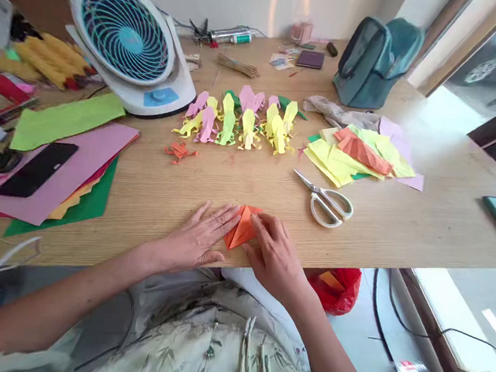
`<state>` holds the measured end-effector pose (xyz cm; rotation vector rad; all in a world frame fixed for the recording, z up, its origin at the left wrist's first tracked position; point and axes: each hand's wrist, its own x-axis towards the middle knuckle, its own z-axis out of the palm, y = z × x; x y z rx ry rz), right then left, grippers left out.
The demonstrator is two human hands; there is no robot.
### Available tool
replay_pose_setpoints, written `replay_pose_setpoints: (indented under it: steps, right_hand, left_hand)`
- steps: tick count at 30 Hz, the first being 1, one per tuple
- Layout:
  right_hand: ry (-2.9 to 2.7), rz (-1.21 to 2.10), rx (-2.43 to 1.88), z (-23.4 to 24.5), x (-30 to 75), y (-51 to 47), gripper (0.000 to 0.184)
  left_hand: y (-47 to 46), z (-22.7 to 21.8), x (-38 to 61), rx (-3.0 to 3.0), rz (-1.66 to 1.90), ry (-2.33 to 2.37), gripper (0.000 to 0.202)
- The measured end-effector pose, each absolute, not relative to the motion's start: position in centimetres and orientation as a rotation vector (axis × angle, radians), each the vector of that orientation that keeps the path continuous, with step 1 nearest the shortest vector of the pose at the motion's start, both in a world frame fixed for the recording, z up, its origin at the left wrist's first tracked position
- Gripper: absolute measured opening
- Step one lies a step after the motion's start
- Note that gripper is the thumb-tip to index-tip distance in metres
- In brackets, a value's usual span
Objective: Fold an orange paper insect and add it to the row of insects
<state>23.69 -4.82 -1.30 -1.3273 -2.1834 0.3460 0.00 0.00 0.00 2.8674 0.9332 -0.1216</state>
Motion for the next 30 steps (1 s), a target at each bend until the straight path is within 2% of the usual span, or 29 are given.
replay_pose_setpoints:
  steps: [7,15,19,24,27,30]
  right_hand:
    - [-2.378,0.258,-1.309,-1.0,23.2,-4.5,0.039]
    - [-2.385,0.232,-1.294,-1.1,23.2,-4.5,0.04]
    - [-2.357,0.212,-1.266,-1.4,23.3,-4.7,0.037]
    - [-2.358,0.165,-1.225,-1.7,23.4,-4.6,0.032]
    - [-2.342,0.164,-1.216,-1.9,23.3,-4.7,0.03]
    - [-2.268,0.234,-1.165,-2.2,23.4,-4.9,0.026]
  left_hand:
    - [-0.2,-0.3,0.0,2.87,-0.045,0.952,0.089]
    - [-0.2,0.1,0.4,2.806,-0.105,0.986,0.083]
    - [-0.2,0.5,0.6,2.773,-0.033,1.007,0.06]
    - [1.3,1.0,2.4,2.604,0.309,1.197,0.035]
    - [2.7,0.8,3.8,2.438,0.411,1.392,0.029]
    - [4.1,0.7,4.7,2.169,0.436,1.352,0.019]
